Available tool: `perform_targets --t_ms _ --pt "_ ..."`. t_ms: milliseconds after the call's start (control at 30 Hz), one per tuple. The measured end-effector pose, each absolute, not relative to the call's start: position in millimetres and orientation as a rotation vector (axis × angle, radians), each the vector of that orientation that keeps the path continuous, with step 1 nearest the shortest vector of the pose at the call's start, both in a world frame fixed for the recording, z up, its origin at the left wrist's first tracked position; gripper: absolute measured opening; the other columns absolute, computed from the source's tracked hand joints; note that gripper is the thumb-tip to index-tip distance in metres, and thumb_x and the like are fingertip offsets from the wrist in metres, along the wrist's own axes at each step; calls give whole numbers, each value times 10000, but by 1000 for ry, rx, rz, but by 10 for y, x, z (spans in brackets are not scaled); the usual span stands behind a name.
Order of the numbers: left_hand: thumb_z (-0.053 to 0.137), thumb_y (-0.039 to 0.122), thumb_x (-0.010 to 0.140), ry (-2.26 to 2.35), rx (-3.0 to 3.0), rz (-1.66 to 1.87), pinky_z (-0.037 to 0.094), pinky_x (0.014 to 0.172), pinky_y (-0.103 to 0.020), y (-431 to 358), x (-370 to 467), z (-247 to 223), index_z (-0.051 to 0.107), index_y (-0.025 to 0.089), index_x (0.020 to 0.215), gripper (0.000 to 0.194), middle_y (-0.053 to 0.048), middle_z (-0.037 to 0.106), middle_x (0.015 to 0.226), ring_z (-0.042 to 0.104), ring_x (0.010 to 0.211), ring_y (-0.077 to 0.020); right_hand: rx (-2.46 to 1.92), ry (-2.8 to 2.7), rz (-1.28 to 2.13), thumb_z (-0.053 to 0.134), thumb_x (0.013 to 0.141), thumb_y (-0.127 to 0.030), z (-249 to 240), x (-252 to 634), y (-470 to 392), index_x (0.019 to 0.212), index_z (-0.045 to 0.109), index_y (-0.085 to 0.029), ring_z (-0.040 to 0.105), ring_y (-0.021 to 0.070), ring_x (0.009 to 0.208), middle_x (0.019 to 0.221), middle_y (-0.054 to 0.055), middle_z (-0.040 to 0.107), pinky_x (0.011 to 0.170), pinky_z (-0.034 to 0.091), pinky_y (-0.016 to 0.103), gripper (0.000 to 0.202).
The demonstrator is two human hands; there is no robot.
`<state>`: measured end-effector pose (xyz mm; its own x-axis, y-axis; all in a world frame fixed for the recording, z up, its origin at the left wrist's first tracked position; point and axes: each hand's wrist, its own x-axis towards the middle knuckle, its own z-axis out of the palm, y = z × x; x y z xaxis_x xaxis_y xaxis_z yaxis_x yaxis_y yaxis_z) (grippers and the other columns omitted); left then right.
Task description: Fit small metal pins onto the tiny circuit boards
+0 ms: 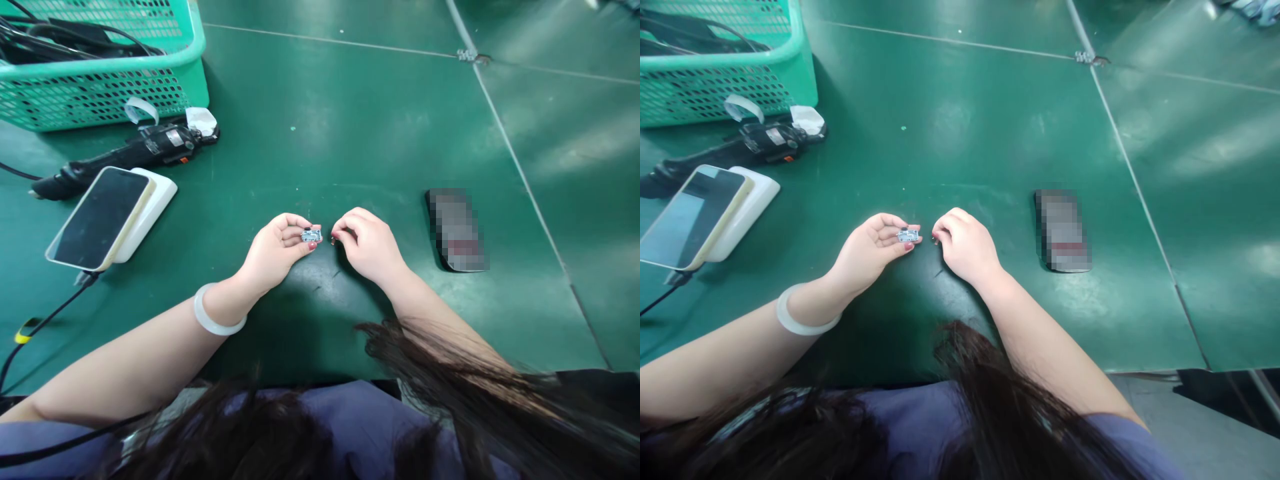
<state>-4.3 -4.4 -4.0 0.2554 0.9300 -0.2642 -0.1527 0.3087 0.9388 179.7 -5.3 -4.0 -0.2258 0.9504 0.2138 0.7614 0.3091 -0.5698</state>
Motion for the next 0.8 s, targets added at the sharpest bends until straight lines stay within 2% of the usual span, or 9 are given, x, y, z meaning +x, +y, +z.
perform_targets --t_ms 133,300,467,600,800 --pt "750 126 673 1076 1031 872 523 931 -361 -66 -30 -11 553 155 851 267 -65 741 959 701 901 -159 -1401 -1876 486 577 841 -153 14 1709 -134 719 636 -195 562 132 703 779 11 630 638 446 276 142" --pt "779 113 636 1127 1084 857 554 846 -310 -74 -15 2 549 159 809 291 -17 730 821 702 812 -137 -1329 -1771 518 613 829 -205 14 1542 -217 725 672 -195 534 107 627 728 -5 627 567 430 255 120" --pt "785 122 642 1078 1008 905 553 845 -299 -61 -21 -14 553 154 812 290 -19 736 831 708 813 -134 -1314 -1695 557 612 847 -238 19 1515 -235 773 729 -213 546 106 617 733 -6 657 542 422 257 141" --pt "785 113 648 997 901 982 541 883 -317 -44 -42 -48 565 142 832 288 -50 747 910 713 873 -151 -1401 -1643 508 606 860 -266 33 1647 -181 765 737 -211 571 122 641 732 2 667 566 440 271 171" --pt "779 111 668 936 839 1056 536 893 -329 -21 -75 -106 567 144 877 300 -56 742 953 714 884 -156 -1590 -1919 514 675 786 -179 -44 1845 -91 766 739 -221 616 150 750 809 6 683 679 467 295 79"
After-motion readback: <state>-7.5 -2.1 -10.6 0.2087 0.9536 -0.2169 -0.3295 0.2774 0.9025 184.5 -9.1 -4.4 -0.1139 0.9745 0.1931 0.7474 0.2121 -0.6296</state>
